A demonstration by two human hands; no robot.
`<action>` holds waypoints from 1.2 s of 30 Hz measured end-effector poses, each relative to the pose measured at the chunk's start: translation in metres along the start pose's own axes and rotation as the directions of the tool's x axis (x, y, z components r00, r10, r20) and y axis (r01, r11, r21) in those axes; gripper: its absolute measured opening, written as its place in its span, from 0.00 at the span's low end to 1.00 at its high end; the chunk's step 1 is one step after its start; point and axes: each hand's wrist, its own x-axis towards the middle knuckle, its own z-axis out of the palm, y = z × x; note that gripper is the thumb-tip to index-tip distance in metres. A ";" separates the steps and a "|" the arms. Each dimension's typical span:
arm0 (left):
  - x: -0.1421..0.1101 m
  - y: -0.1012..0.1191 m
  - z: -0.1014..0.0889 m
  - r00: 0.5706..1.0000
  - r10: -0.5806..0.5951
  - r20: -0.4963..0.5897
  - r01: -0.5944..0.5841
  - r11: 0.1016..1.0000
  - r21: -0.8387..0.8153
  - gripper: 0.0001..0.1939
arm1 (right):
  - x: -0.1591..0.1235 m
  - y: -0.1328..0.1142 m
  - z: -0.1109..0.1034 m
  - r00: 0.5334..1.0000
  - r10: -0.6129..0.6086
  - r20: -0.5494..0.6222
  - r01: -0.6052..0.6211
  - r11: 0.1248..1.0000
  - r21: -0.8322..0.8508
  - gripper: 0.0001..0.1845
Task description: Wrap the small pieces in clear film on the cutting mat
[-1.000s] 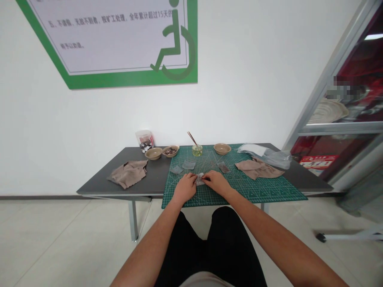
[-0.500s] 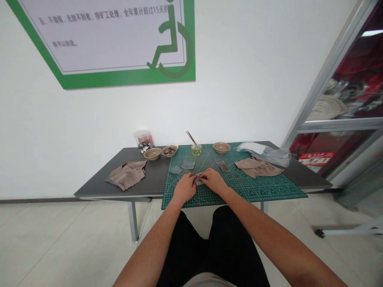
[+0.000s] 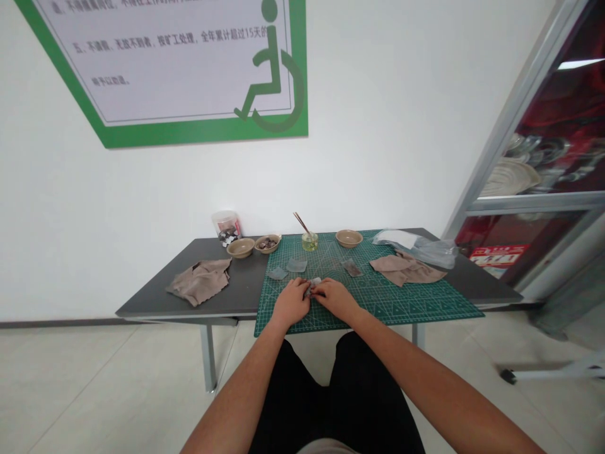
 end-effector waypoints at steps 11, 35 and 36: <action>0.001 0.004 0.000 0.998 -0.061 -0.007 0.061 0.998 0.007 0.20 | -0.002 0.013 -0.010 0.994 0.112 0.000 -0.112 0.991 -0.074 0.10; 0.002 0.002 0.002 0.999 -0.036 0.016 0.036 0.999 0.000 0.21 | -0.003 -0.003 0.001 0.999 0.049 -0.001 -0.049 0.995 -0.089 0.10; 0.002 0.001 0.002 1.000 -0.031 0.007 0.031 1.000 -0.001 0.20 | -0.001 -0.003 0.001 0.999 0.043 -0.001 -0.043 0.995 -0.088 0.10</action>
